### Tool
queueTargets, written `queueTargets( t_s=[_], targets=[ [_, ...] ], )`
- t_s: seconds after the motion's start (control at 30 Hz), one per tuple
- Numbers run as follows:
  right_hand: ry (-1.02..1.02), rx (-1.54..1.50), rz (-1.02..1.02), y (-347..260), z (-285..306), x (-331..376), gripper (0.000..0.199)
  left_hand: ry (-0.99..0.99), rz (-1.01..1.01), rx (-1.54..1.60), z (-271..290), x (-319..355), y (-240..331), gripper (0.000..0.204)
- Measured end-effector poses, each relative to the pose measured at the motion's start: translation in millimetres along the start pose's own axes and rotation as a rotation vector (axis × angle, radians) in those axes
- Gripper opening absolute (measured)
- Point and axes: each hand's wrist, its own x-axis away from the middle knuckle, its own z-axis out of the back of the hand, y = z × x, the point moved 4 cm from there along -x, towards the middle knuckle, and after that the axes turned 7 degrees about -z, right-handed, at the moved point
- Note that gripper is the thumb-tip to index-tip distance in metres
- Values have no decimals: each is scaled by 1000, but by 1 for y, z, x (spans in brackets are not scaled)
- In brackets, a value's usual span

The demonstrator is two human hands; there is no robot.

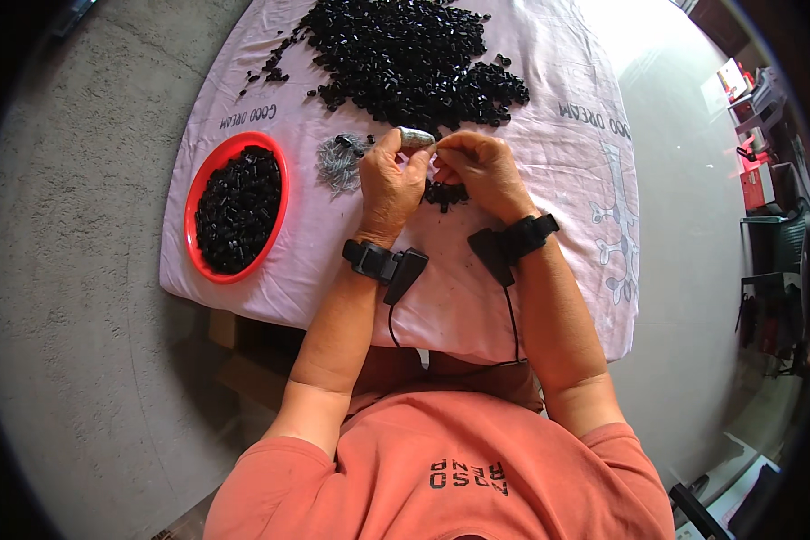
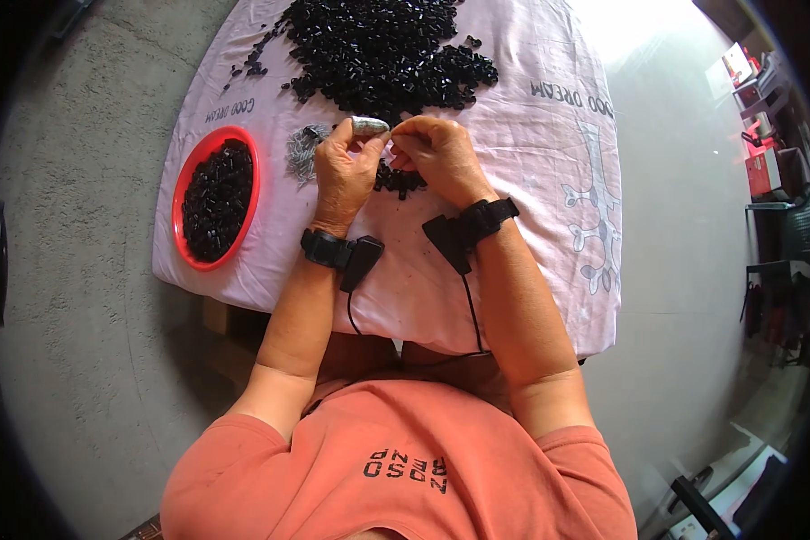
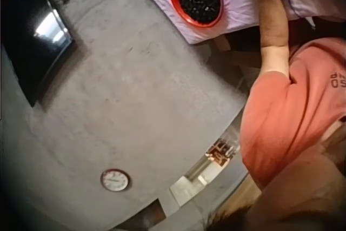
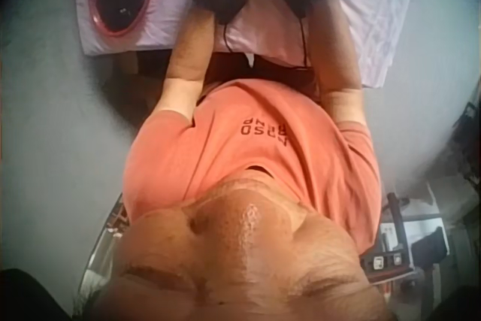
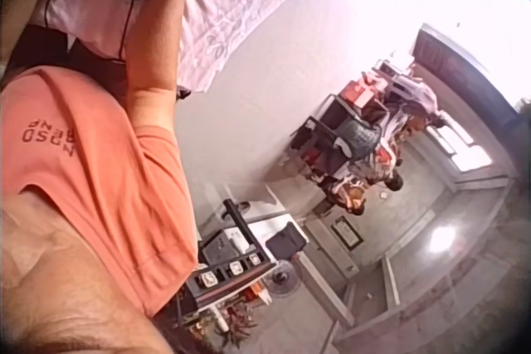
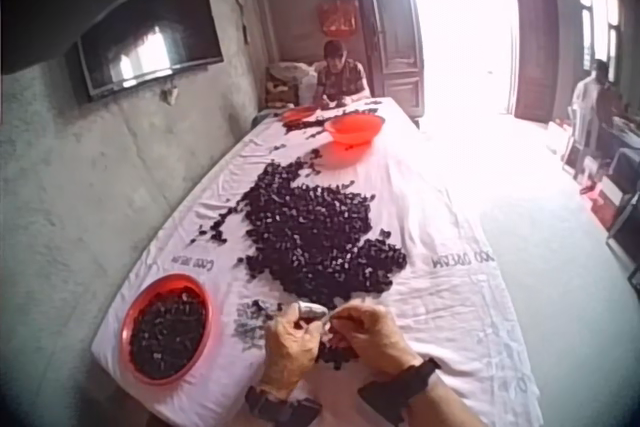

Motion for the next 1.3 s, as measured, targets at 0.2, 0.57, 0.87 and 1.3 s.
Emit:
queueTargets(
  t_s=[0.2, 0.57, 0.87, 1.3],
  targets=[
    [9, -9, 7, -2, 0, 2, 14, -45, 12, 62, 1, 1, 3, 8],
    [-11, 11, 31, -6, -1, 3, 12, -36, 31, 169, 0, 2, -1, 6],
    [-28, 9, 14, -10, -1, 6, 11, -90, 44, 173, 1, 4, -1, 8],
    [12, -19, 3, -10, -1, 5, 14, 145, -21, -238, 43, -4, -28, 9]
  ],
)
